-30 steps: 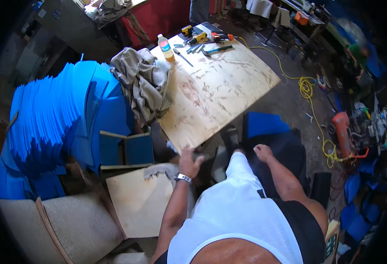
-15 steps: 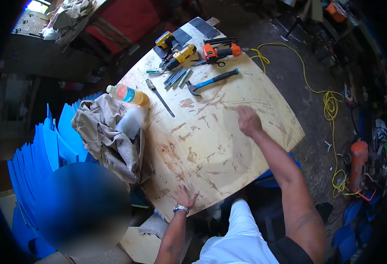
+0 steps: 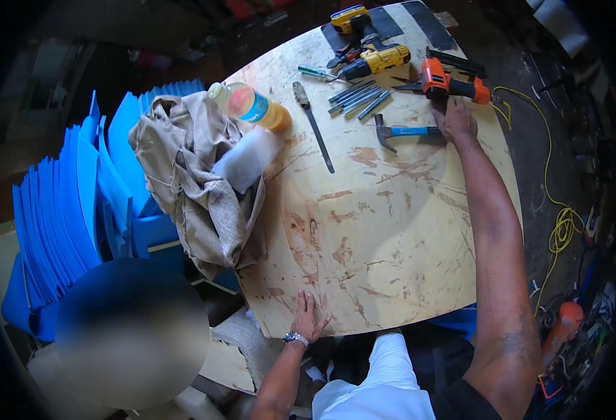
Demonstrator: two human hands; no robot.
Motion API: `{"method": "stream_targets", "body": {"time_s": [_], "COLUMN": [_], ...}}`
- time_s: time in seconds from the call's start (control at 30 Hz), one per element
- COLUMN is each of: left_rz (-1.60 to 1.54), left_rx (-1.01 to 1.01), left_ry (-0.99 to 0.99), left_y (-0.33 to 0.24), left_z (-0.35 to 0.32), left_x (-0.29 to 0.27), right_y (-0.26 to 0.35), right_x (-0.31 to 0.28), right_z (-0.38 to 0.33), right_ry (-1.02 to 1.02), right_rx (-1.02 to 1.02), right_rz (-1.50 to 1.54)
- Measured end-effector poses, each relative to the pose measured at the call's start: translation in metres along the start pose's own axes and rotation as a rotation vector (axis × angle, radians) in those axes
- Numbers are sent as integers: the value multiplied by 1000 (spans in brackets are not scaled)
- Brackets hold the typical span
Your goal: Attaching fabric to a chair seat frame using a staple gun and other hand tools.
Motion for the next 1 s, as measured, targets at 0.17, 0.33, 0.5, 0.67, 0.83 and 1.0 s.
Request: {"method": "stream_targets", "body": {"time_s": [0.17,0.33,0.5,0.67,0.83,1.0], "left_rz": [15,-43,1,-26,-122,-404], "left_rx": [2,38,66,63,121,89], "left_ry": [-7,-59,-89,-71,-47,-298], "left_y": [-2,2,13,13,18,32], "left_z": [2,2,-1,-3,4,-29], "left_x": [10,19,20,15,13,-17], "right_y": [-7,1,3,2,-3,97], "right_x": [27,17,21,15,-3,-52], "right_z": [21,15,-23,-63,-137,-344], "right_ry": [-38,87,188,61,126,387], "right_rx": [156,160,269,184,-66,-169], "right_rz": [221,153,250,395,807,1071]}}
Point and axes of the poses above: each hand's wrist, its own z-axis towards the middle knuckle, its own x-axis out of the palm, y = z × x, the point moved 2 cm from there along z, towards the middle knuckle, and after that the axes turned 1 degree about -y, right-handed, at the moved point
